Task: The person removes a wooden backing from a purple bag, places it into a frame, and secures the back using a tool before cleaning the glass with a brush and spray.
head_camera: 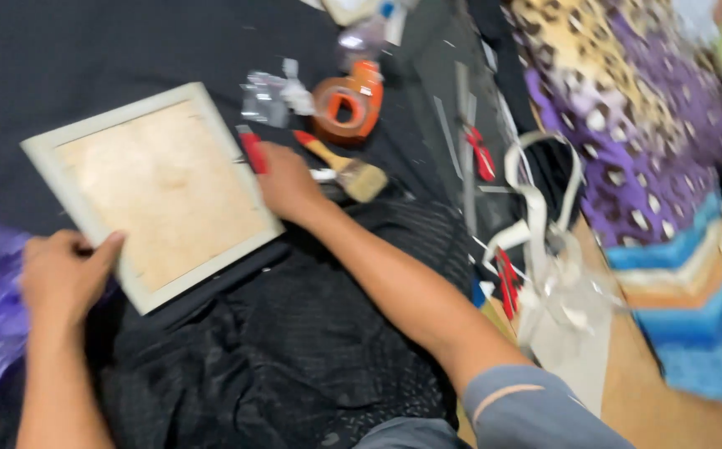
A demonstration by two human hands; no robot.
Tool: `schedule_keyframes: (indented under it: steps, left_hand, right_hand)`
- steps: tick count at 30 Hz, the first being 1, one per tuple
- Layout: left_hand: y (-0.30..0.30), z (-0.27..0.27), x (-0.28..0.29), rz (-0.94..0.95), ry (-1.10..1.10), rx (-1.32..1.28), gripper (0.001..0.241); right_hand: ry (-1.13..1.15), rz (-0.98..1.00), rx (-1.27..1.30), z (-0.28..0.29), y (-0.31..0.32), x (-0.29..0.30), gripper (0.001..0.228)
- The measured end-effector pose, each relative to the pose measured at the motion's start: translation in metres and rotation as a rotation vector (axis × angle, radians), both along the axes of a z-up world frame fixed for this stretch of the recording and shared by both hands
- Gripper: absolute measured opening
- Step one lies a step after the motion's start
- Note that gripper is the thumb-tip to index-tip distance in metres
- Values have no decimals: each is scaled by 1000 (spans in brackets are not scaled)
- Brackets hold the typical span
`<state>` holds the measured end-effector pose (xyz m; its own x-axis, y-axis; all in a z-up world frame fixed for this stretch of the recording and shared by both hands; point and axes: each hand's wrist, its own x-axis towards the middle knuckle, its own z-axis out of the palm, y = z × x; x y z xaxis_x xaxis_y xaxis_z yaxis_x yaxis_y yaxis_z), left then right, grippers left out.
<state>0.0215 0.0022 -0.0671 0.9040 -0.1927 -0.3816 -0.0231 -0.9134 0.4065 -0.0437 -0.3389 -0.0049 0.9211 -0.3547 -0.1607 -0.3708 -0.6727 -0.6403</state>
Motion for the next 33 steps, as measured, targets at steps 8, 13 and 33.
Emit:
schedule_keyframes:
  steps: [8, 13, 33]
  left_hand:
    - [25, -42, -7, -49, -257, -17, 53]
    - [34, -66, -16, 124, -96, -331, 36]
    - [42, -74, -16, 192, 77, -450, 32]
  right_hand:
    - [-239, 74, 207, 149, -26, -70, 47]
    - [-382, -123, -183, 144, -92, -159, 20]
    - [529, -593, -356, -3, -222, -383, 18]
